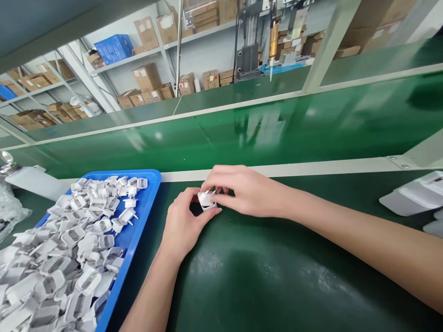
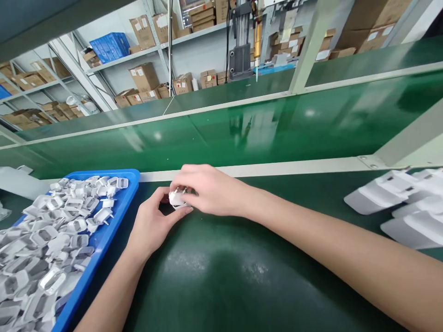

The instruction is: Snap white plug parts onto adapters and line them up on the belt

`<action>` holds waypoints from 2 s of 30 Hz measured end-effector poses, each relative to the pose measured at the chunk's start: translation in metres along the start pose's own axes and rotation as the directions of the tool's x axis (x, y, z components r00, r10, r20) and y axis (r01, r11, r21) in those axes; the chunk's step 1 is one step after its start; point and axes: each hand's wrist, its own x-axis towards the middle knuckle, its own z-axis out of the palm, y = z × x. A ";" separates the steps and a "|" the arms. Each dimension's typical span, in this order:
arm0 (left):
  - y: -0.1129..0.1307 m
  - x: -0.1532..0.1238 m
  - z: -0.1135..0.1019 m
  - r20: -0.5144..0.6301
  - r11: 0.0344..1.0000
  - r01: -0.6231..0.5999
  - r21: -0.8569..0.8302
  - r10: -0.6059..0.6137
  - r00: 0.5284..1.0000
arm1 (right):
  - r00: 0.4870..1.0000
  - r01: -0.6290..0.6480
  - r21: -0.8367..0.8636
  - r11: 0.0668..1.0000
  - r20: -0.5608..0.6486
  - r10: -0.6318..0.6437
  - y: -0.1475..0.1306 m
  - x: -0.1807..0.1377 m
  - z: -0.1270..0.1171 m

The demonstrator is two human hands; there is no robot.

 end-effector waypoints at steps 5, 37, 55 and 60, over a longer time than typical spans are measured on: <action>-0.001 -0.001 0.000 0.004 0.999 -0.028 0.019 0.028 1.000 | 0.996 0.044 -0.041 0.998 0.076 -0.040 0.000 -0.002 0.009; 0.005 -0.003 0.001 -0.040 0.998 -0.057 -0.013 0.056 0.998 | 0.999 -0.043 -0.351 0.935 -0.041 0.031 -0.008 -0.006 0.027; -0.008 -0.011 0.010 0.109 0.994 -0.108 -0.014 0.109 0.988 | 0.850 -0.467 -0.712 0.524 -0.199 0.488 -0.067 -0.098 -0.113; -0.009 -0.011 0.011 0.106 0.993 -0.110 -0.044 0.114 0.988 | 0.864 -0.486 -0.616 0.620 -0.233 0.445 -0.103 -0.088 -0.095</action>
